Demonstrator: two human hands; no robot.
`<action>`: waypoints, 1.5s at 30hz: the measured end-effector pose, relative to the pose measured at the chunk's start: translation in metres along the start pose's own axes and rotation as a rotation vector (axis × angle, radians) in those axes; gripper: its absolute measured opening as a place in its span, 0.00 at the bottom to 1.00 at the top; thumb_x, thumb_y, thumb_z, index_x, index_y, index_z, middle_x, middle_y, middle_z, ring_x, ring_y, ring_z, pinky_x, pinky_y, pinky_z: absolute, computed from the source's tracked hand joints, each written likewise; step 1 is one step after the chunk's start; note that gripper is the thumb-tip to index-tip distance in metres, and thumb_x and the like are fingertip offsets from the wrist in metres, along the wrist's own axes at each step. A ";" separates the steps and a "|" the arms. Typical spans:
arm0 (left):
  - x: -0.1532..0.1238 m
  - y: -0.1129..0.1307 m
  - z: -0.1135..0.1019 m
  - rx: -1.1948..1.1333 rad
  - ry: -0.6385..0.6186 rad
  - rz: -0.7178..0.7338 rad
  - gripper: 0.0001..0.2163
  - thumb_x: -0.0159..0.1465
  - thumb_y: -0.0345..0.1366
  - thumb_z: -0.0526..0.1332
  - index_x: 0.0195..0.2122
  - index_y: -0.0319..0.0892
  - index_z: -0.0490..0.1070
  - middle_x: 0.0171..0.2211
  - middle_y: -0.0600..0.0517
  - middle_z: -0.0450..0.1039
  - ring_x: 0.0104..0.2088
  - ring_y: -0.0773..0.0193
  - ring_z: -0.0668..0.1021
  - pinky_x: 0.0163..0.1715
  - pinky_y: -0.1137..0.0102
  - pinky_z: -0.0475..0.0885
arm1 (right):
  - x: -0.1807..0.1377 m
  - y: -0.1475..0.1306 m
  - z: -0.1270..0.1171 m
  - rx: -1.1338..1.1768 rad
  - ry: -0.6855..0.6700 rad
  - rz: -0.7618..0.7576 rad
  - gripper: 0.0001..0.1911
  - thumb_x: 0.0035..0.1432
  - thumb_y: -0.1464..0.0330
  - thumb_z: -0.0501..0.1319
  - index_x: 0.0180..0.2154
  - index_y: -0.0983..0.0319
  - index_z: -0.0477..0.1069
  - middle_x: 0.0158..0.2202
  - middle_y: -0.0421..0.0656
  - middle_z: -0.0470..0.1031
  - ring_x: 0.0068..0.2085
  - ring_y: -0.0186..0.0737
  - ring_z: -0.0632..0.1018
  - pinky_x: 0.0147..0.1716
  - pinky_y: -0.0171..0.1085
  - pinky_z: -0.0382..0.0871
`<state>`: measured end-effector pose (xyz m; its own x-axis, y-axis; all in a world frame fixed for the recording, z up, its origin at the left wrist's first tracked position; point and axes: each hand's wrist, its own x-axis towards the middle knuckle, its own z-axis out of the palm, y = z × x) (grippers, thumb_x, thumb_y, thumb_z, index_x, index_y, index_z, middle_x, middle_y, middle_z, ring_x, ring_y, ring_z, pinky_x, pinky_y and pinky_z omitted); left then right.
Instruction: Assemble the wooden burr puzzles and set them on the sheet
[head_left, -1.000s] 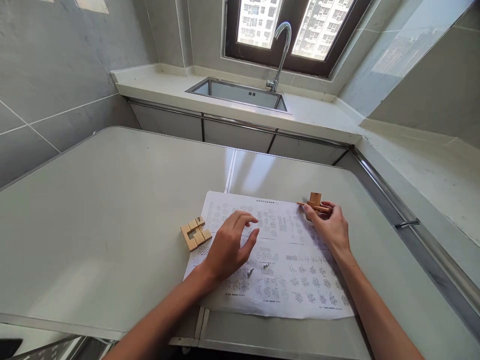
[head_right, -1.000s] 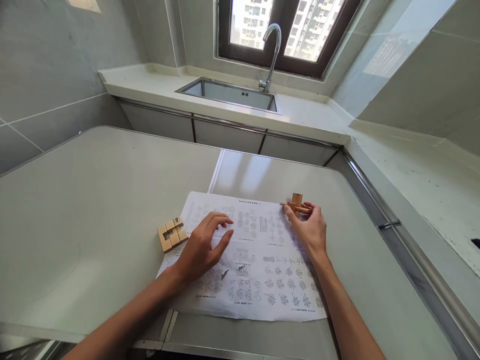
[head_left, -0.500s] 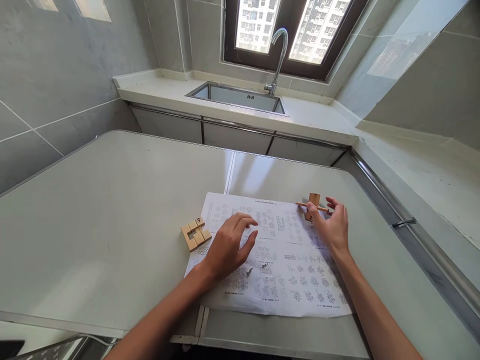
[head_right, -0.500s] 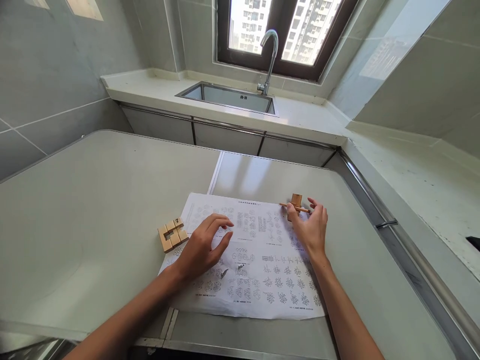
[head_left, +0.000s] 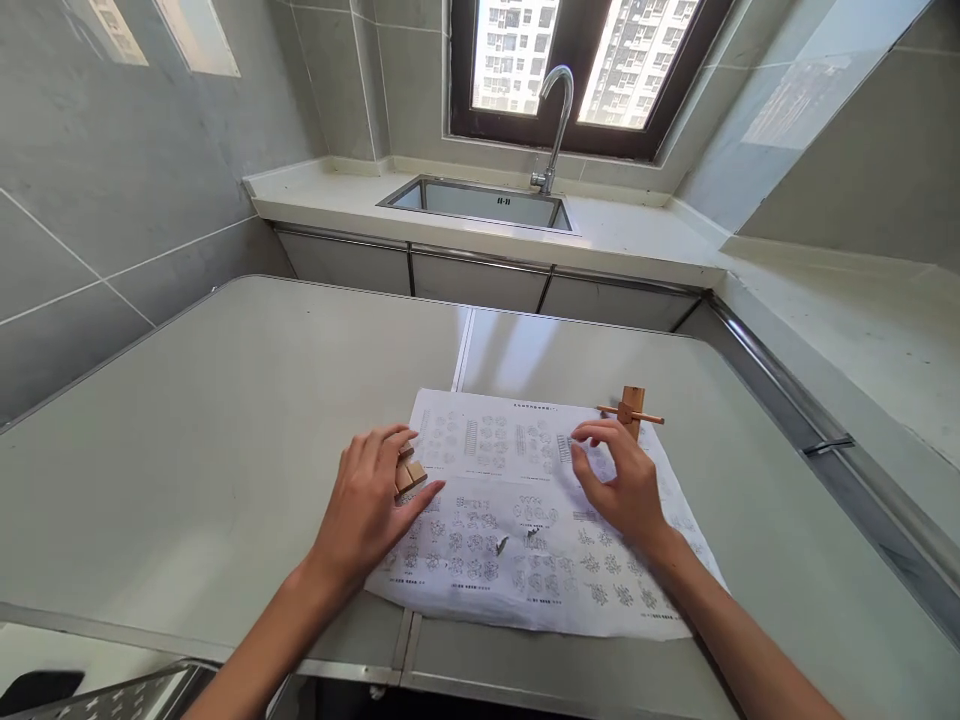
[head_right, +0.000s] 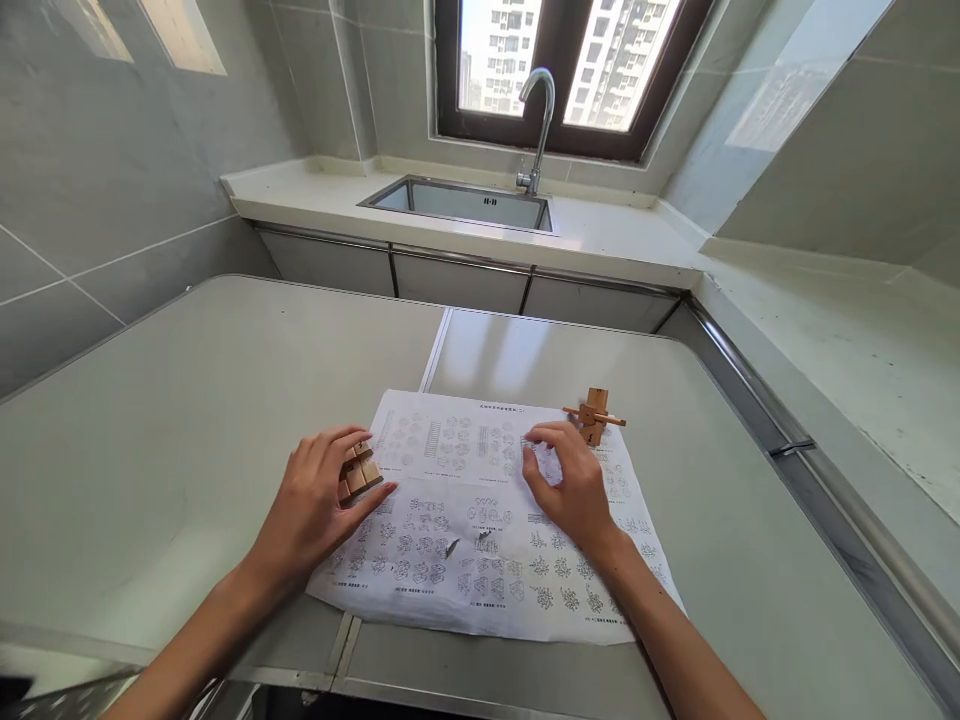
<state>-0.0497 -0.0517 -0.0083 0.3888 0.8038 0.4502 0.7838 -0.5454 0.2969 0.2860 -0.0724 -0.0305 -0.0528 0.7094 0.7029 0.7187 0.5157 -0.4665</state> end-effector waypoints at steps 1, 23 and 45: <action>-0.003 -0.005 -0.001 0.006 -0.022 -0.028 0.27 0.68 0.49 0.67 0.62 0.43 0.63 0.59 0.41 0.72 0.56 0.44 0.74 0.56 0.50 0.71 | -0.002 -0.003 0.003 0.035 -0.050 0.000 0.07 0.68 0.74 0.61 0.45 0.57 0.70 0.40 0.45 0.77 0.40 0.45 0.78 0.40 0.45 0.75; 0.016 0.002 0.010 -0.162 -0.110 0.009 0.31 0.65 0.51 0.70 0.64 0.46 0.63 0.55 0.44 0.76 0.53 0.50 0.81 0.52 0.57 0.79 | -0.008 -0.012 0.017 0.179 -0.289 0.048 0.07 0.70 0.75 0.56 0.43 0.57 0.69 0.36 0.43 0.75 0.36 0.42 0.75 0.36 0.41 0.71; 0.059 0.031 0.056 -0.303 -0.299 0.215 0.36 0.52 0.54 0.78 0.57 0.43 0.72 0.55 0.40 0.72 0.55 0.43 0.74 0.55 0.48 0.74 | -0.003 -0.006 0.015 0.147 -0.298 0.070 0.06 0.69 0.73 0.58 0.45 0.57 0.69 0.38 0.44 0.77 0.39 0.43 0.77 0.39 0.42 0.73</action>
<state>0.0247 -0.0084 -0.0192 0.6839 0.6739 0.2795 0.5112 -0.7160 0.4754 0.2715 -0.0703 -0.0384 -0.2231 0.8434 0.4888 0.6209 0.5095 -0.5957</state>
